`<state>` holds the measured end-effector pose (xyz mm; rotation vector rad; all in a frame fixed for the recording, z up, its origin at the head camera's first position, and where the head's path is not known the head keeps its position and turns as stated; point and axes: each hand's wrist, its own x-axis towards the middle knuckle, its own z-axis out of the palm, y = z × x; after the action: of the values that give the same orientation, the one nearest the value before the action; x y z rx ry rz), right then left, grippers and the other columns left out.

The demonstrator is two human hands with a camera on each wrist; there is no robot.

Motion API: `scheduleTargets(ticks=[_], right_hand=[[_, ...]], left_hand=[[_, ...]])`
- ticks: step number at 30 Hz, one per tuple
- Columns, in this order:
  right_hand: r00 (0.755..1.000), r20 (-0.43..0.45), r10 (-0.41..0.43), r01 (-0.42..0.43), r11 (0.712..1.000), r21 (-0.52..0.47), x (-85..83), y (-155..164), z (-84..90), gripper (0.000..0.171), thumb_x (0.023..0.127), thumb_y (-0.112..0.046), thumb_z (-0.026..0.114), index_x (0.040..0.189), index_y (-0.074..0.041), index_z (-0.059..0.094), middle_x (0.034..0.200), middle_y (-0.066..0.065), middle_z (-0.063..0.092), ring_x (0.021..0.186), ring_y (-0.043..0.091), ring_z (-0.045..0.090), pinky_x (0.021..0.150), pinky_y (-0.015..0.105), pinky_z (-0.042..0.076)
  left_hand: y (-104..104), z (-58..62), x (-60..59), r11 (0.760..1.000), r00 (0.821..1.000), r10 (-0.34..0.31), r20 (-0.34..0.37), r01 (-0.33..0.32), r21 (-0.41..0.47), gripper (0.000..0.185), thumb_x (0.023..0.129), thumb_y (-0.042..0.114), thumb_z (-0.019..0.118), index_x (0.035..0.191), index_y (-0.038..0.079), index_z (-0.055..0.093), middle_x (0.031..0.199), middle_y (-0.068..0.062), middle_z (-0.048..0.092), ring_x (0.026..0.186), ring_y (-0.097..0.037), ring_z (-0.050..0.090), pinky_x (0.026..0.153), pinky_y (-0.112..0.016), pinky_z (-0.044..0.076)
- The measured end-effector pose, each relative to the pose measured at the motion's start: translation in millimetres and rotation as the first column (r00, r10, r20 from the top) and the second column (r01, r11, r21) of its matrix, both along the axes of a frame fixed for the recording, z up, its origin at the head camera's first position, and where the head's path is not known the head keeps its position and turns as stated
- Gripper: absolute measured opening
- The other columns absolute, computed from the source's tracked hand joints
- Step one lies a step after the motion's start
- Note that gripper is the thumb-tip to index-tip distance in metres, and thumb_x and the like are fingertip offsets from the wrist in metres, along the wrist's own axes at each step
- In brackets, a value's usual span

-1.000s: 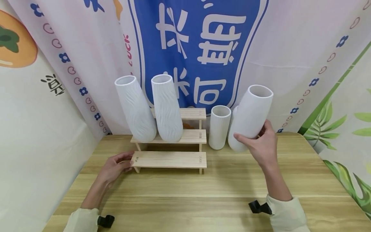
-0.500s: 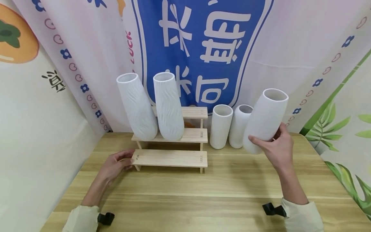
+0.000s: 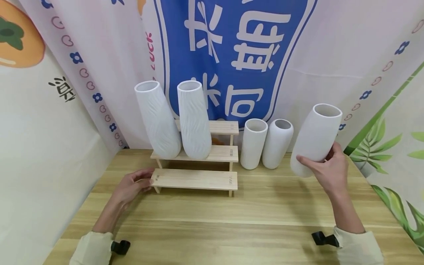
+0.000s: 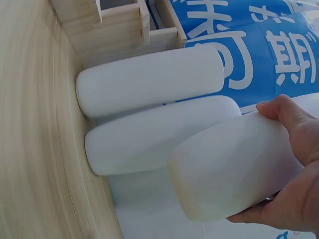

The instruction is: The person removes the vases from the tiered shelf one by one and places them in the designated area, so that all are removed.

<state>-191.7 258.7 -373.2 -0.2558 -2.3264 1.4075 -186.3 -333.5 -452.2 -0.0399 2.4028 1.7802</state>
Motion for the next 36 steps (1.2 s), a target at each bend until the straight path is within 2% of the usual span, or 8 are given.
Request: scheduleTargets(ticks=[6,11,14,19,25,36], right_hand=[[1.0,0.001,-0.025,0.025,1.0,-0.008,-3.5,7,-1.9,0.093,0.082,-0.016,0.095,0.159,-0.013,0.043,0.152,0.008,0.056,0.126,0.012,0.058,0.104,0.028,0.058],[0.999,0.027,-0.017,0.017,1.0,-0.005,-8.1,9,-3.9,0.096,0.083,-0.019,0.094,0.162,-0.013,0.039,0.156,0.011,0.053,0.133,0.02,0.057,0.112,0.044,0.058],[0.999,0.046,-0.005,0.006,1.0,-0.021,-10.8,9,-6.3,0.098,0.084,-0.019,0.092,0.164,-0.012,0.035,0.159,0.012,0.051,0.137,0.026,0.055,0.115,0.05,0.056],[0.998,0.059,-0.013,0.017,0.998,-0.058,-17.1,11,-14.3,0.097,0.085,-0.017,0.092,0.164,-0.014,0.035,0.158,0.011,0.05,0.139,0.026,0.054,0.116,0.048,0.056],[0.997,0.057,-0.059,0.064,0.994,-0.091,-29.7,13,-26.5,0.093,0.081,-0.016,0.093,0.159,-0.015,0.041,0.151,0.005,0.054,0.134,0.019,0.057,0.11,0.033,0.056],[0.998,0.032,-0.06,0.065,0.985,-0.16,-59.0,13,-41.6,0.093,0.081,-0.016,0.093,0.159,-0.017,0.041,0.153,0.007,0.053,0.137,0.021,0.055,0.117,0.043,0.054]], left_hand=[[-1,1.5,-1.9,1.0,1.0,-0.001,-0.001,0.001,-0.001,0.058,0.107,0.007,0.062,0.16,-0.006,0.042,0.155,-0.034,0.048,0.105,-0.004,0.068,0.093,-0.019,0.063],[-2,3.2,-2.5,1.0,1.0,0.007,-0.005,-0.007,-0.001,0.057,0.107,0.006,0.062,0.16,-0.006,0.043,0.155,-0.033,0.048,0.104,-0.003,0.068,0.093,-0.019,0.063],[-1,3.6,-2.4,1.0,1.0,0.003,-0.005,-0.003,-0.004,0.058,0.107,0.006,0.062,0.16,-0.006,0.043,0.155,-0.033,0.048,0.104,-0.004,0.068,0.092,-0.019,0.063],[0,3.0,-1.3,1.0,1.0,0.006,0.003,-0.006,0.001,0.058,0.107,0.007,0.063,0.16,-0.006,0.043,0.155,-0.034,0.048,0.105,-0.004,0.067,0.092,-0.02,0.063],[1,1.9,0.4,1.0,1.0,0.012,0.013,-0.012,0.006,0.058,0.106,0.007,0.064,0.16,-0.005,0.044,0.156,-0.032,0.048,0.106,-0.005,0.067,0.094,-0.021,0.063],[2,1.5,0.1,1.0,1.0,0.011,0.008,-0.011,0.02,0.059,0.106,0.006,0.064,0.16,-0.006,0.043,0.157,-0.033,0.048,0.105,-0.004,0.067,0.092,-0.02,0.063]])
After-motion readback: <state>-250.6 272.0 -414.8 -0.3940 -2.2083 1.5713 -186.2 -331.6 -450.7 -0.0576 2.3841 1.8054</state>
